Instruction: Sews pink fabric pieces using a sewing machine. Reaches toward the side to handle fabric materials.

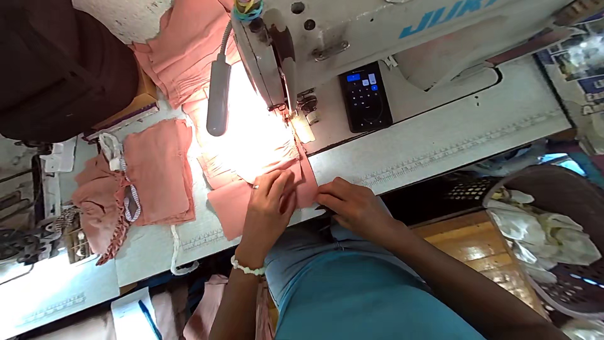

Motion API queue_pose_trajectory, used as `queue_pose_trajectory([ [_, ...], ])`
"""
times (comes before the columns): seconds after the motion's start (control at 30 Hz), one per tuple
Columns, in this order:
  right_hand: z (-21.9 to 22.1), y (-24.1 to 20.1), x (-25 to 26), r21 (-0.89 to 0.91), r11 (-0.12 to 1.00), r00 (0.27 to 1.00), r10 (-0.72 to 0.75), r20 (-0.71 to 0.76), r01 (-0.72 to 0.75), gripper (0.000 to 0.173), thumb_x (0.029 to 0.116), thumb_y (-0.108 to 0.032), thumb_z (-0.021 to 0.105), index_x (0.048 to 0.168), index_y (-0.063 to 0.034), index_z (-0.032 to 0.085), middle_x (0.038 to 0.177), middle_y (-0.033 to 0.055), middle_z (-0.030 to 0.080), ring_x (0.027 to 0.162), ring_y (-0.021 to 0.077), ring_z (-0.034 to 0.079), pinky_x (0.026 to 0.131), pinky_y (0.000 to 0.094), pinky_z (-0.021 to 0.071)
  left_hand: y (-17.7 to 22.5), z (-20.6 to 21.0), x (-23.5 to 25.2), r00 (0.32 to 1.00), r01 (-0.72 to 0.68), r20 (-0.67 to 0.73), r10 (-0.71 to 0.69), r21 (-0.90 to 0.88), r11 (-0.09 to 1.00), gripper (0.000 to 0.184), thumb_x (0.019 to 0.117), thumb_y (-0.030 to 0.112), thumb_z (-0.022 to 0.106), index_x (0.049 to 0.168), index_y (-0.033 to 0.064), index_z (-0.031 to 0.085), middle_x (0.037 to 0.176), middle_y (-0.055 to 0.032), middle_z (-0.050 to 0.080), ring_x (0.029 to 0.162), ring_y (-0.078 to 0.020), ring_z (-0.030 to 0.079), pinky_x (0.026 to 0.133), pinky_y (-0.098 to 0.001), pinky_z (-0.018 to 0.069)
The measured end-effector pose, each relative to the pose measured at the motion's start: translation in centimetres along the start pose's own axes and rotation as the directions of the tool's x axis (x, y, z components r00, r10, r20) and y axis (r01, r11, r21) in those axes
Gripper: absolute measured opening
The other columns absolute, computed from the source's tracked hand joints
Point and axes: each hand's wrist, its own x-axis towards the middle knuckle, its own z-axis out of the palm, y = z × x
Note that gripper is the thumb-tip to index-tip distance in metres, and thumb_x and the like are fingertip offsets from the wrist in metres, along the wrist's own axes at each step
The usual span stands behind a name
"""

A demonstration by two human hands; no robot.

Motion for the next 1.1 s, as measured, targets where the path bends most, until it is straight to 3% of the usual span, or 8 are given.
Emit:
queue_pose_trajectory([
  [0.1,-0.1,-0.1,0.2,0.002,1.000,1.000,0.006,0.005,-0.006,0.015,0.0918,0.001,0.061,0.097,-0.0052,0.073,0.098,0.0109,0.073,0.083,0.0253,0.069,0.065,0.0329,0.0571,-0.1,0.3,0.9,0.999,-0.016,-0.025,0.020,0.160,0.987,0.027,0.0963,0.008,0.061,0.120,0.0005,0.072,0.115,-0.0164,0.071,0.107,-0.0312,0.069,0.091,-0.0426,0.0561],
  [0.3,0.1,0.0,0.1,0.000,1.000,1.000,0.009,-0.010,-0.009,0.015,0.0925,0.001,0.061,0.098,-0.0051,0.073,0.098,0.0119,0.073,0.082,0.0260,0.070,0.064,0.0335,0.0572,1.1,-0.9,3.0,0.987,0.069,-0.154,-0.045,0.154,0.986,0.018,0.0981,0.000,0.052,0.095,-0.0021,0.070,0.094,-0.0158,0.068,0.091,-0.0300,0.066,0.081,-0.0387,0.0539],
  [0.43,0.3,-0.4,0.2,-0.036,0.999,1.000,0.015,-0.005,-0.015,0.015,0.0915,0.000,0.062,0.099,-0.0073,0.072,0.108,0.0143,0.072,0.082,0.0282,0.069,0.060,0.0351,0.0563,1.7,-0.6,4.1,0.984,0.157,-0.105,-0.144,0.129,0.979,0.027,0.0919,0.011,0.064,0.112,-0.0062,0.066,0.097,-0.0208,0.068,0.091,-0.0349,0.067,0.080,-0.0479,0.0546],
  [0.57,0.4,-0.6,0.5,-0.044,0.999,1.000,-0.004,0.020,0.005,0.015,0.0914,0.002,0.061,0.097,-0.0070,0.072,0.106,0.0137,0.073,0.079,0.0295,0.068,0.055,0.0362,0.0535,0.9,0.1,4.2,0.974,0.113,-0.213,-0.073,0.180,0.977,0.017,0.0947,0.009,0.064,0.103,0.0030,0.078,0.077,-0.0139,0.060,0.071,-0.0277,0.059,0.067,-0.0399,0.0489],
  [0.7,0.8,-1.0,0.6,-0.022,0.998,0.999,-0.051,0.007,0.052,0.014,0.0934,0.002,0.058,0.094,-0.0052,0.070,0.097,0.0139,0.072,0.076,0.0284,0.067,0.054,0.0348,0.0525,1.2,1.5,4.1,0.975,-0.066,-0.197,0.098,0.161,0.985,0.018,0.0942,0.002,0.063,0.103,0.0022,0.079,0.115,-0.0203,0.071,0.108,-0.0346,0.067,0.092,-0.0431,0.0550],
  [0.77,0.7,-1.1,0.5,-0.023,0.998,0.998,-0.055,0.010,0.055,0.014,0.0930,0.003,0.058,0.094,-0.0048,0.070,0.094,0.0140,0.071,0.075,0.0288,0.067,0.054,0.0351,0.0526,0.9,2.5,3.7,0.979,-0.145,-0.117,0.170,0.192,0.971,0.020,0.0952,0.001,0.060,0.104,0.0006,0.077,0.122,-0.0183,0.071,0.119,-0.0355,0.066,0.098,-0.0448,0.0533],
  [0.9,0.4,-1.3,0.3,-0.058,0.998,0.999,-0.039,0.018,0.040,0.015,0.0943,0.002,0.056,0.094,-0.0057,0.069,0.097,0.0120,0.073,0.073,0.0270,0.065,0.053,0.0340,0.0505,0.4,2.8,3.2,0.978,-0.171,-0.070,0.195,0.264,0.949,0.022,0.0967,0.000,0.057,0.105,0.0009,0.078,0.116,-0.0131,0.075,0.113,-0.0296,0.070,0.091,-0.0394,0.0558],
  [1.1,0.0,-0.8,1.4,-0.091,0.996,0.999,-0.023,0.032,0.025,0.016,0.0923,0.005,0.057,0.094,-0.0057,0.069,0.102,0.0107,0.075,0.071,0.0263,0.066,0.052,0.0340,0.0488,-0.4,2.5,4.0,0.982,-0.174,-0.030,0.188,0.251,0.952,0.023,0.0963,-0.001,0.057,0.106,0.0012,0.078,0.118,-0.0125,0.075,0.115,-0.0301,0.069,0.093,-0.0401,0.0553],
])
